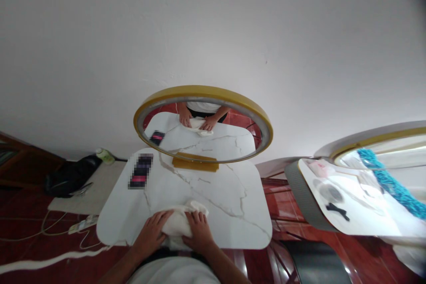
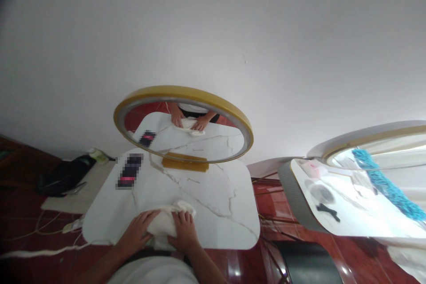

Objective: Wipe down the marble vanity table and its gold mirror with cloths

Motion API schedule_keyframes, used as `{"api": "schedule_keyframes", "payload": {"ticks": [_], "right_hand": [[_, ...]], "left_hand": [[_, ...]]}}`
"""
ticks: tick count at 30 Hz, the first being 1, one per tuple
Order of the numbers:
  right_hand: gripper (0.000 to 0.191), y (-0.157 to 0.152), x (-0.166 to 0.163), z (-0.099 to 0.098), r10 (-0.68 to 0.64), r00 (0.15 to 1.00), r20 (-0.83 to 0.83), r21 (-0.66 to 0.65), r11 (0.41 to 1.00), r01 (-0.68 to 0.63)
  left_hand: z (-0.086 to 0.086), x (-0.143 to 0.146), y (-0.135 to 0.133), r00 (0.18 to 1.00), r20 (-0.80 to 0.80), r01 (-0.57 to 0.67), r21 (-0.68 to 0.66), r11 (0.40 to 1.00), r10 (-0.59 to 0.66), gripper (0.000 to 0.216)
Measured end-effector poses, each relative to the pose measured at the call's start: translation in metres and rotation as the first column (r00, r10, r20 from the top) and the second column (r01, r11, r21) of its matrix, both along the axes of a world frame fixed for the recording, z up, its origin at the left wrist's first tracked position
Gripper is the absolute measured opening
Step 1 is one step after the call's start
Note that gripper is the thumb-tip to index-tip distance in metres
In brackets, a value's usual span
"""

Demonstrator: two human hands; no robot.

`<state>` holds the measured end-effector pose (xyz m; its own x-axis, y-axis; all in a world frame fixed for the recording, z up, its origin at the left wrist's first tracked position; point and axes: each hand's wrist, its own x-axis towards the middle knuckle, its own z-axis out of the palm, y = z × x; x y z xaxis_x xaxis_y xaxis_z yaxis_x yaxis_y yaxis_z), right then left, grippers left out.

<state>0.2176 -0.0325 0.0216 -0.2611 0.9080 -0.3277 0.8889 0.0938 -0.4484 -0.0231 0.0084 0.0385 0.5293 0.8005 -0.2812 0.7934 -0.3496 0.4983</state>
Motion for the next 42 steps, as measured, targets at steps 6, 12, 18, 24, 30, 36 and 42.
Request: {"api": "schedule_keyframes", "payload": {"ticks": [6, 12, 18, 24, 30, 36, 42], "right_hand": [[0.094, -0.002, 0.001, -0.002, 0.067, 0.997, 0.035, -0.008, 0.998, -0.067], [0.084, 0.046, -0.005, 0.017, 0.005, 0.997, 0.083, 0.083, 0.996, -0.012], [0.071, 0.109, -0.015, 0.031, -0.13, 0.983, 0.132, 0.135, 0.985, 0.112], [0.065, 0.137, -0.017, 0.028, -0.169, 0.975, 0.142, 0.142, 0.978, 0.149], [0.069, 0.11, -0.019, 0.033, -0.164, 0.978, 0.126, 0.144, 0.979, 0.145], [0.078, 0.043, -0.011, 0.021, -0.005, 1.0, 0.024, 0.072, 0.997, 0.003], [0.081, 0.005, -0.001, 0.009, 0.119, 0.993, -0.026, 0.003, 0.993, -0.119]], "left_hand": [[-0.006, -0.004, 0.0, 0.998, -0.003, 0.063, -0.035, 0.997, -0.063, 0.073], [-0.006, 0.006, 0.049, 0.999, -0.021, 0.034, 0.023, 0.999, -0.033, 0.067], [0.003, 0.024, 0.108, 0.995, -0.053, -0.082, 0.121, 0.989, 0.089, 0.069], [0.008, 0.036, 0.136, 0.99, -0.044, -0.122, 0.178, 0.976, 0.131, 0.068], [0.004, 0.03, 0.108, 0.988, -0.025, -0.148, 0.171, 0.974, 0.154, 0.067], [-0.002, 0.004, 0.039, 1.0, 0.001, -0.015, 0.05, 0.999, 0.015, 0.066], [-0.012, -0.011, -0.001, 0.997, 0.005, 0.073, -0.054, 0.996, -0.073, 0.071]]}}
